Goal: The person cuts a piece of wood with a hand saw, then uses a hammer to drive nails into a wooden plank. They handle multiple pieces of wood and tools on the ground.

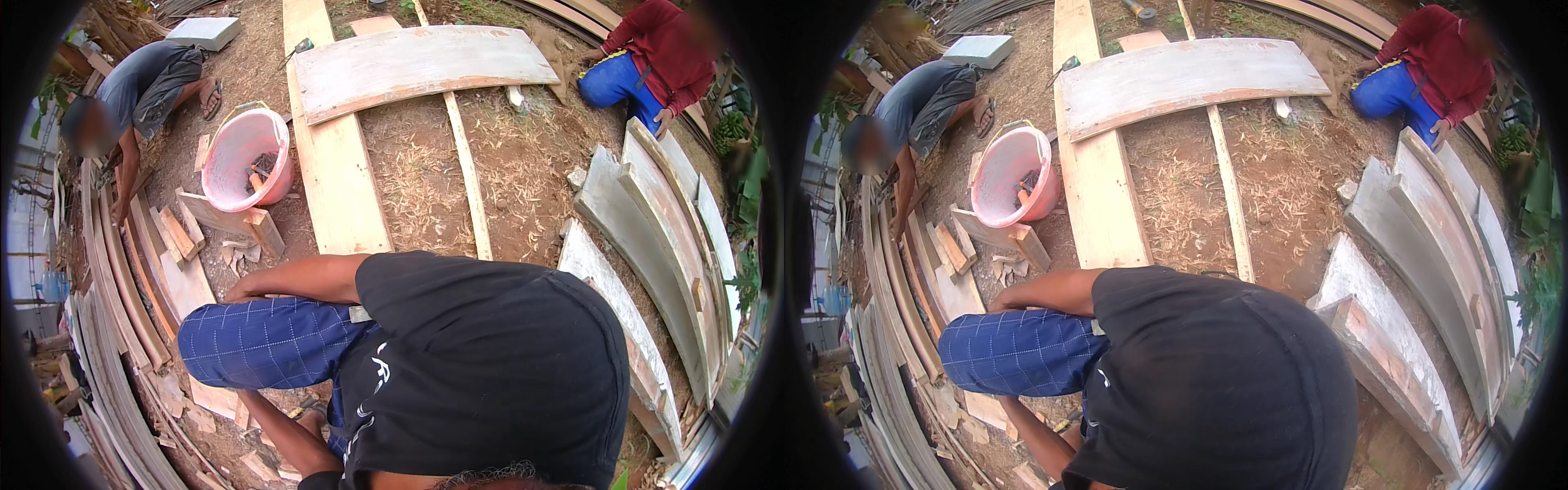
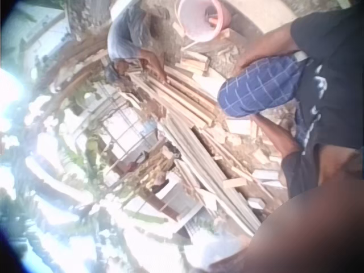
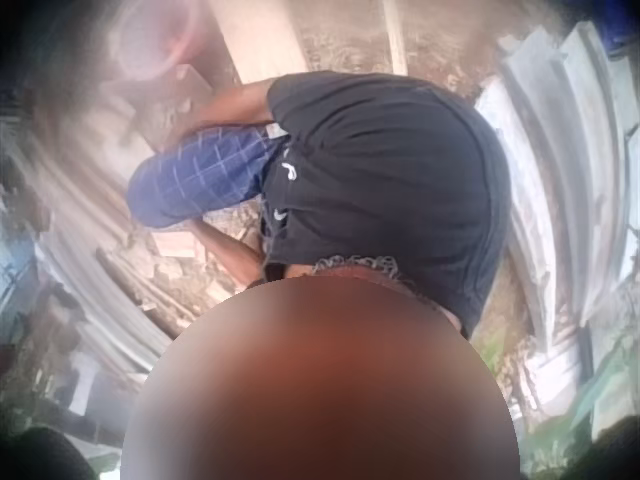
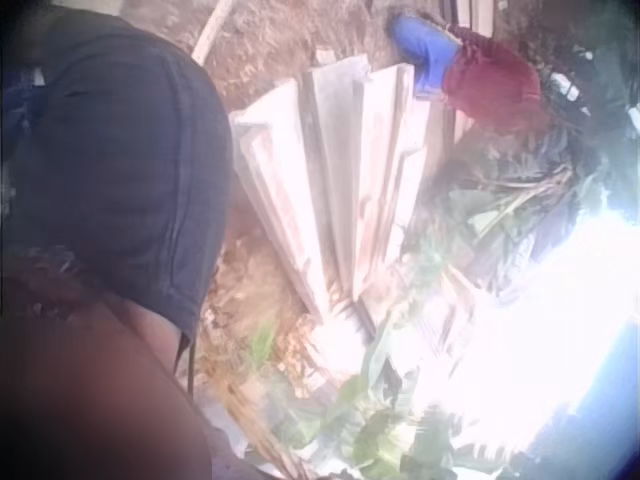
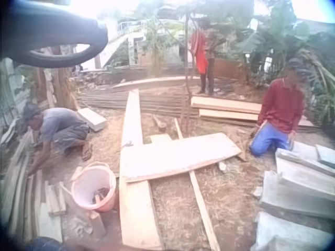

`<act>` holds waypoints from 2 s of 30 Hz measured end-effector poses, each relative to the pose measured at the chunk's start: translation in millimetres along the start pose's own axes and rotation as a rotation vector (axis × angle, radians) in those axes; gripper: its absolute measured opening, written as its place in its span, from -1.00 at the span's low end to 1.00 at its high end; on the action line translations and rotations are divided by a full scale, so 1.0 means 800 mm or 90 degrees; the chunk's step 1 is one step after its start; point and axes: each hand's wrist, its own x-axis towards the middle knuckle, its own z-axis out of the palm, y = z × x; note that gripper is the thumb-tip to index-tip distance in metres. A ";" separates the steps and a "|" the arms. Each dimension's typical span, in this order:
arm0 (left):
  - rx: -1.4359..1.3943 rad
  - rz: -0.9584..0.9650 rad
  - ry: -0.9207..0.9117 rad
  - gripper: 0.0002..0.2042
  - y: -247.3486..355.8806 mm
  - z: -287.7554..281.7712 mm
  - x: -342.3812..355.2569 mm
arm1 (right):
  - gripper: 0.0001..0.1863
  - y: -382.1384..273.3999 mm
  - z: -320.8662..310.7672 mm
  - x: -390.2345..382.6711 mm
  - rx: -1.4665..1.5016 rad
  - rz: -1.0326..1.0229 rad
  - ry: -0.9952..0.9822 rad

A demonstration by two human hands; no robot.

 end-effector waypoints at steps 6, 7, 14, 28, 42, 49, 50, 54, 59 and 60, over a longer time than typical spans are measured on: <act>-0.021 0.000 0.022 -0.35 0.008 0.022 -0.007 | -0.48 0.054 -0.034 -0.032 0.221 0.090 0.027; -0.032 -0.006 0.059 -0.37 0.009 0.023 -0.009 | -0.48 0.052 -0.036 -0.040 0.209 0.097 0.031; -0.014 -0.009 0.008 -0.74 0.008 -0.009 -0.005 | -0.50 0.031 -0.043 -0.068 0.151 0.125 0.040; 0.204 0.085 0.246 -0.80 0.193 -0.337 -0.152 | -0.62 -0.141 -0.147 -0.017 0.030 0.023 -0.102; 0.527 0.149 0.208 -0.79 0.281 -0.331 -0.185 | -0.62 -0.497 -0.078 0.016 -0.536 -0.034 -0.071; 1.168 0.426 0.066 -0.66 0.173 -0.440 0.016 | -0.63 -0.232 0.070 0.139 -0.198 0.073 0.006; 0.715 0.306 0.177 -0.66 0.155 -0.385 0.035 | -0.64 -0.188 0.078 0.128 -0.222 0.157 0.009; 0.501 0.140 0.367 -0.63 -0.092 -0.341 0.098 | -0.45 -0.029 0.167 0.111 -0.171 0.372 -0.029; 0.187 -0.219 0.372 -0.57 -0.194 -0.138 0.113 | -0.22 0.111 0.144 0.109 -0.317 0.329 0.232; 0.160 -0.238 0.370 -0.53 -0.217 -0.120 0.108 | -0.21 0.108 0.151 0.113 -0.309 0.333 0.235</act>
